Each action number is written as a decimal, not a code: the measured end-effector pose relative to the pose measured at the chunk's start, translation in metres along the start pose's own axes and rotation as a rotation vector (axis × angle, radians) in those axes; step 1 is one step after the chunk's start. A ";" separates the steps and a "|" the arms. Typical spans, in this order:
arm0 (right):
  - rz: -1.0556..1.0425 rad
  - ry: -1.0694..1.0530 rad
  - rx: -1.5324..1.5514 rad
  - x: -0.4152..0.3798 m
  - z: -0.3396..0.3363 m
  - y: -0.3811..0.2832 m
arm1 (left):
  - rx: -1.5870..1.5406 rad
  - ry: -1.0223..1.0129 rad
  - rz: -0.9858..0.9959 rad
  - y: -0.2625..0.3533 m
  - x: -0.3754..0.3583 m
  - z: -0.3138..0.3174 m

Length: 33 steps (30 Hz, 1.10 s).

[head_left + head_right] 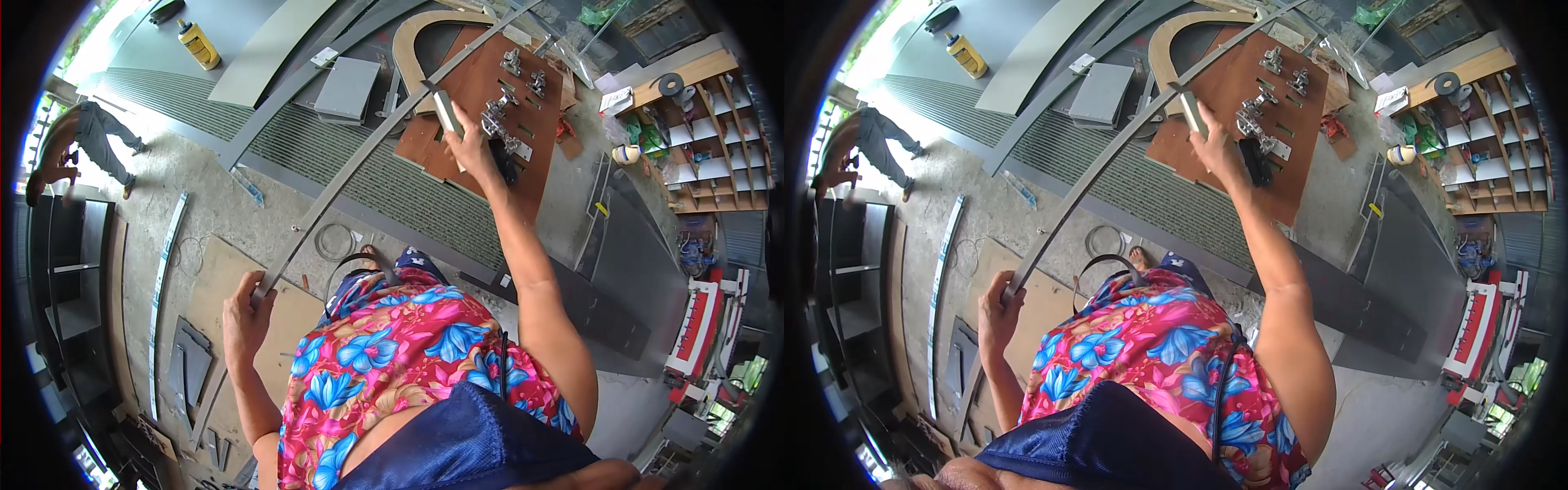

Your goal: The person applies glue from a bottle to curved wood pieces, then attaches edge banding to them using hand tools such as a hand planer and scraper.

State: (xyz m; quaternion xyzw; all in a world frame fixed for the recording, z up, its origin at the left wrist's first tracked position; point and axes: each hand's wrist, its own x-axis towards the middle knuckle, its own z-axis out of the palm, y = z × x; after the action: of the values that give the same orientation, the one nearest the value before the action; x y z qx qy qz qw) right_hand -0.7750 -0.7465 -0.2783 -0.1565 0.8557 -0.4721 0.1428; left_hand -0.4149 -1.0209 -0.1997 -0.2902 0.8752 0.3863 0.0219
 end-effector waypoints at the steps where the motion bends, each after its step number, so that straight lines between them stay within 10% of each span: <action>1: -0.191 0.023 -0.022 -0.007 0.010 0.002 | -0.040 0.009 0.004 0.001 0.001 -0.003; 6: -0.541 -0.185 -0.087 -0.083 0.040 -0.045 | -0.078 -0.093 -0.086 0.007 0.003 -0.027; 11: -0.147 0.010 0.030 -0.032 0.017 -0.034 | -0.196 -0.161 -0.133 0.004 0.001 -0.044; 14: -0.818 0.042 -0.113 -0.068 0.057 -0.044 | -0.234 -0.159 -0.123 0.003 0.001 -0.049; 16: -0.814 0.094 -0.058 -0.056 0.060 -0.036 | -0.200 -0.160 -0.128 -0.001 0.001 -0.053; 20: -0.155 0.081 0.072 0.006 0.030 -0.010 | -0.138 -0.182 -0.114 0.000 0.003 -0.057; 24: -0.196 -0.132 0.056 -0.043 0.045 -0.056 | -0.123 -0.259 -0.100 0.004 0.007 -0.065; 28: -0.799 -0.043 -0.036 -0.091 0.084 -0.060 | -0.149 -0.284 -0.139 0.009 0.009 -0.066; 33: 0.008 -0.140 0.146 -0.036 0.053 -0.049 | -0.094 -0.233 -0.139 0.011 0.008 -0.065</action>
State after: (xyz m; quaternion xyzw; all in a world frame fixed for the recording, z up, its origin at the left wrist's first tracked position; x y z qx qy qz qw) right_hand -0.7148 -0.7978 -0.2603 -0.1747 0.8075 -0.5206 0.2154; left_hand -0.4151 -1.0636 -0.1493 -0.3042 0.8254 0.4557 0.1363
